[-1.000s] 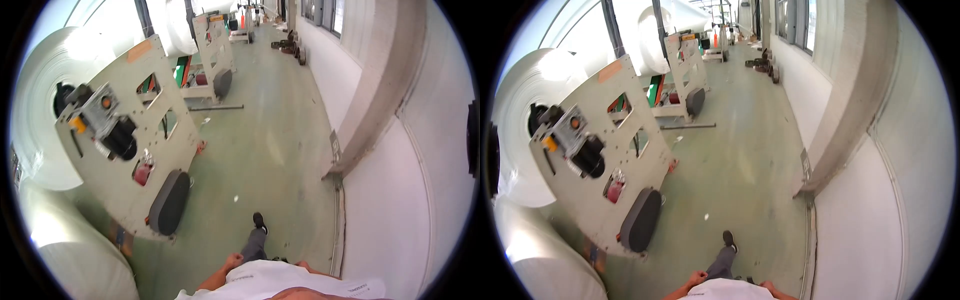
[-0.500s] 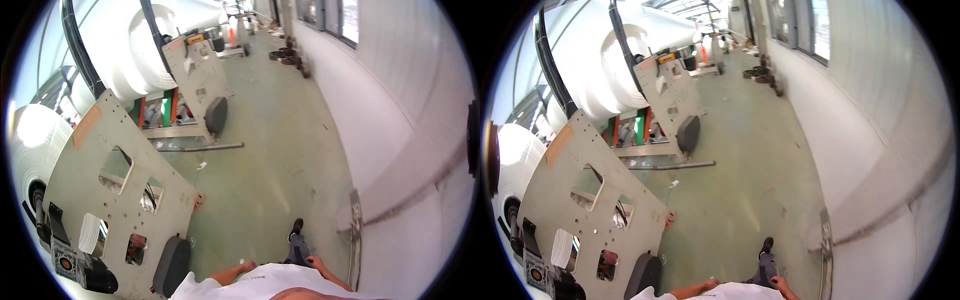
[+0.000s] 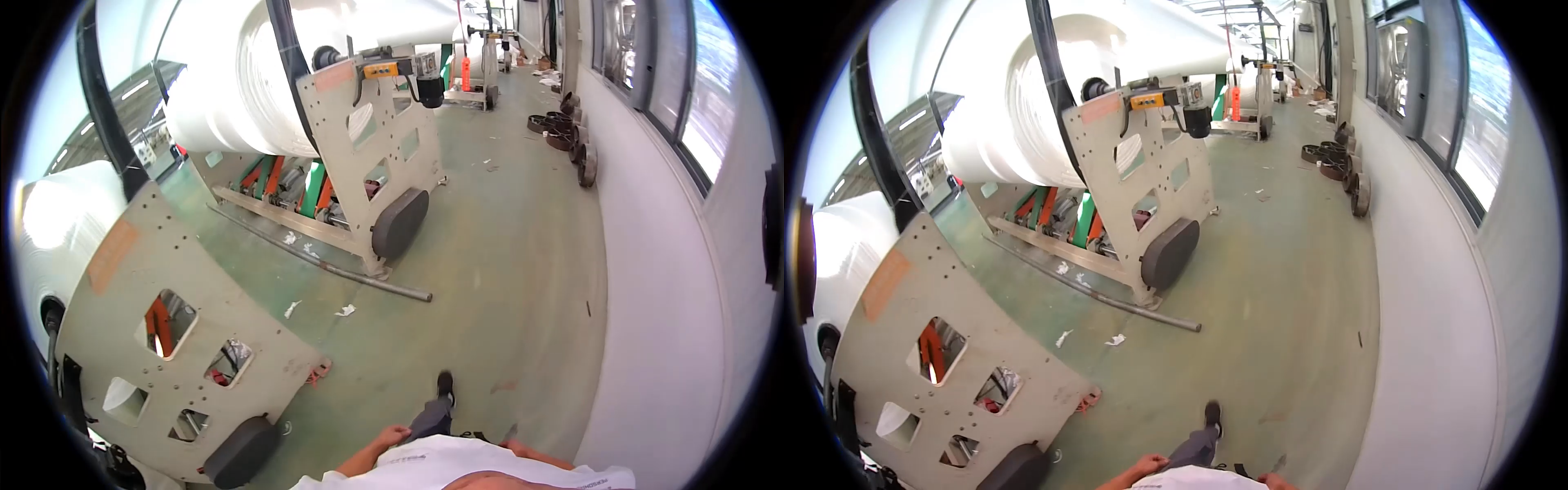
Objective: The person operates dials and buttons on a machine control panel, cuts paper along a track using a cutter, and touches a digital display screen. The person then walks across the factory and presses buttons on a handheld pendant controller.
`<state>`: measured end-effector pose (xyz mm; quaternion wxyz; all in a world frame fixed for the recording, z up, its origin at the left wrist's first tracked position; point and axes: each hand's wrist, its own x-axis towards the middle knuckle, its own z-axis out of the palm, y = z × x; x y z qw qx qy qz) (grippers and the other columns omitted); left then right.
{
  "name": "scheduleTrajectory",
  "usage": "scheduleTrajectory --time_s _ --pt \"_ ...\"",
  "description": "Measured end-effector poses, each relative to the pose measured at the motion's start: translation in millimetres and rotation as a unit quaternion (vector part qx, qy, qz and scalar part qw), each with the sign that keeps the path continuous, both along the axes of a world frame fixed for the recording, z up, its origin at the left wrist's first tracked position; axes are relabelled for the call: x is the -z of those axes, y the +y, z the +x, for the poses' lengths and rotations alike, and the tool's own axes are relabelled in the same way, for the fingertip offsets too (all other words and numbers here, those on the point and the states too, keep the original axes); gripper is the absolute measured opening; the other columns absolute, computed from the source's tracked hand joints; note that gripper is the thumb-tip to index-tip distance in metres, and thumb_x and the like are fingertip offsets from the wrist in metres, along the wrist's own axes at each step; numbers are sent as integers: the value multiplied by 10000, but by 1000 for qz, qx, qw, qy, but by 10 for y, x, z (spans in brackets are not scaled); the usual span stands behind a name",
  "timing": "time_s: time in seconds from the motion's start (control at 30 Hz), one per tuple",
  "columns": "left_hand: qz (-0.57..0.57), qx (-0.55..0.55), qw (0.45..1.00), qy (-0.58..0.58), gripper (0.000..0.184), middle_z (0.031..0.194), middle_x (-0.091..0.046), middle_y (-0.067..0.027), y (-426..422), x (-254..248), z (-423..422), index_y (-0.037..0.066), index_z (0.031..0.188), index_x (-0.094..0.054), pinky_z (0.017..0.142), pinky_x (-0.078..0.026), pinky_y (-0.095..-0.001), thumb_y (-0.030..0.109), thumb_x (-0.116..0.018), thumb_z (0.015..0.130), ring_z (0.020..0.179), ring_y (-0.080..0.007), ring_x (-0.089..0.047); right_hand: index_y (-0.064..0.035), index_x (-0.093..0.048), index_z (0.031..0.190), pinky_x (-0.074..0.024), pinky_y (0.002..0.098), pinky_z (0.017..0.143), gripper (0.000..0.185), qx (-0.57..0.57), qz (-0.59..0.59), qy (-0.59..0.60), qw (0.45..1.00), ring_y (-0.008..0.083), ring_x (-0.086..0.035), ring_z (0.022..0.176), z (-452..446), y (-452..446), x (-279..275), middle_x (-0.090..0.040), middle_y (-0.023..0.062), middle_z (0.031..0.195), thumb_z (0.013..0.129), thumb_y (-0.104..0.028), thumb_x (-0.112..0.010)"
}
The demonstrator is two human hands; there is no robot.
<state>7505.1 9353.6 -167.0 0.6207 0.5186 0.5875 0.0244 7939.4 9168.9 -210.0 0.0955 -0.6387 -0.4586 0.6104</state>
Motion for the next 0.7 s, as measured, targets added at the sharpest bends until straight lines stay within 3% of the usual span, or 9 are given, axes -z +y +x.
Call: scheduleTrajectory --time_s 0.03,0.17,0.27,0.37,0.4,0.43,0.53,0.63,0.7 --pt "-45 -36 997 51 266 992 -734 -55 280 -459 316 61 1041 -747 829 -516 -326 284 -656 929 892 -158 -648 -32 -716 1063 -508 349 796 270 14 -15 1 1000 146 -624 868 158 265 26 -715 32 944 846 -191 -690" --pt "-128 -182 974 -49 225 945 -732 -86 1886 220 998 44 975 -743 742 -545 -355 211 -633 874 828 -186 -669 -32 -719 1033 -504 338 786 244 119 -25 0 993 138 -616 850 831 1537 57 -713 27 920 849 -185 -672" --pt "-1 72 997 33 262 771 -693 -122 3523 323 1687 18 816 -701 603 -522 -360 264 -611 834 642 -194 -636 -32 -722 1011 -501 330 779 226 216 -21 6 976 132 -610 837 1345 2340 -148 -712 22 902 852 -180 -659" --pt "93 187 973 101 342 757 -695 -152 5190 62 2580 -22 865 -696 683 -530 -430 295 -573 832 699 -279 -652 -33 -724 989 -497 322 771 212 292 -10 50 955 126 -603 823 1877 3158 -536 -710 18 884 855 -176 -646" --pt "161 87 980 84 389 813 -716 -172 5607 -38 2995 -29 931 -706 735 -531 -432 327 -579 836 758 -293 -676 -10 -727 959 -505 325 772 197 296 -9 50 954 117 -607 829 2044 3502 -718 -712 32 890 859 -166 -659" --pt "156 73 983 56 402 901 -733 -182 6117 -143 3383 -21 994 -712 773 -530 -414 329 -589 838 836 -291 -693 9 -723 945 -505 317 752 185 295 -2 58 954 121 -613 805 2257 3805 -631 -709 34 885 864 -152 -680" --pt "112 34 993 -23 330 745 -682 -89 7302 -912 4477 9 799 -685 677 -505 -345 319 -594 868 712 -172 -631 1 -719 928 -497 293 705 143 457 -65 235 855 116 -604 760 2690 4800 -821 -702 24 860 846 -117 -709" --pt "129 -28 986 -104 337 649 -614 -36 8282 -709 5213 32 705 -632 621 -474 -314 317 -585 879 632 -125 -572 -6 -716 915 -497 277 676 85 421 -4 130 898 120 -601 733 3333 5927 -611 -697 30 851 859 -61 -684" --pt "156 47 986 -41 313 637 -606 -24 8865 -560 5378 52 687 -616 598 -460 -306 294 -580 883 620 -119 -562 -5 -718 898 -504 272 684 68 354 41 40 934 120 -608 740 3843 6869 -725 -699 42 858 864 -45 -674"
